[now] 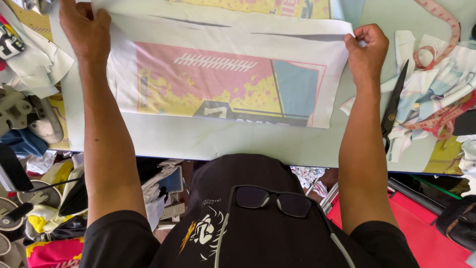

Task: The person unfolds a piece of patterned fabric on a table and uses scissors to trim the edges. They then use a measuring tape and a pen to mark measurements on the fabric. Finally, the person uses a handheld electric rotary cutter to cut the fabric along the marked lines.

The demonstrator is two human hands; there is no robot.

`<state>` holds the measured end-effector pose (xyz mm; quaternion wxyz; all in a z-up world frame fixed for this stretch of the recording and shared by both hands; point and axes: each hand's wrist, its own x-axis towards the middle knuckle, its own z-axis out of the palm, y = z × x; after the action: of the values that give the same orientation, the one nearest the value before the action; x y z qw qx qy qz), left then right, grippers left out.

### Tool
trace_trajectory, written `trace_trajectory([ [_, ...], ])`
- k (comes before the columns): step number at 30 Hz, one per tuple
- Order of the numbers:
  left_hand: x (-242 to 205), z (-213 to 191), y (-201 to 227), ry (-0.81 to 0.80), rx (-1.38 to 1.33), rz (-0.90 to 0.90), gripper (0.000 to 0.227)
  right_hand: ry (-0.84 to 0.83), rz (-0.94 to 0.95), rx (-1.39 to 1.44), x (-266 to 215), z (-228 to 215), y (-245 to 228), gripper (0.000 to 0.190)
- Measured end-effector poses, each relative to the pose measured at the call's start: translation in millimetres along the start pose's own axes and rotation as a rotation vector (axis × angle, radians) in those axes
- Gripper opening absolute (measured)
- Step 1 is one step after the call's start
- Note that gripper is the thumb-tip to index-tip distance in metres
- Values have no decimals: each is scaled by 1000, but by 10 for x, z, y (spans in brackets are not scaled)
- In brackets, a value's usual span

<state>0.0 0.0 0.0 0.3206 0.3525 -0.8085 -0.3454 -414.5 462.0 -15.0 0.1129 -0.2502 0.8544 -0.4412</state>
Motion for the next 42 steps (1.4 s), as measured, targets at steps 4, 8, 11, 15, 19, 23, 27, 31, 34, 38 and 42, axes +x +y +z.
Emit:
trace_trajectory([
  [4, -34, 25, -141, -4, 34, -53, 73, -17, 21, -9, 17, 15, -26, 15],
  [8, -118, 21, -44, 20, 85, 88, 43, 0, 25, 39, 13, 42, -43, 14],
  [11, -313, -68, 3, 47, 182, 120, 41, 57, -84, -58, -123, -2, -89, 21],
  [15, -997, -374, 19, 25, 328, -99, 24, 81, -64, -210, -741, -253, 43, 10],
  [19, -1886, -611, -327, 63, 531, -414, 30, -88, 254, -419, -1581, -353, 108, 30],
  [23, -2216, -566, -386, 150, 499, -284, 18, -57, 55, -503, -2034, -276, 434, 52],
  [27, -2126, -499, -54, 224, 446, -523, 22, -63, 26, -465, -2040, -245, 320, 55],
  [31, -2166, -468, 32, 149, 469, -616, 24, -83, 74, -453, -2039, -242, 212, 56],
  [34, -2167, -486, 166, 288, 340, -573, 15, -93, 91, -437, -2045, -242, 173, 55],
  [38, -2180, -508, 225, 437, 167, -542, 10, -80, 122, -440, -2061, -237, 196, 55],
  [42, -2215, -529, 260, 446, 94, -586, 10, -75, 132, -437, -2070, -241, 189, 55],
])
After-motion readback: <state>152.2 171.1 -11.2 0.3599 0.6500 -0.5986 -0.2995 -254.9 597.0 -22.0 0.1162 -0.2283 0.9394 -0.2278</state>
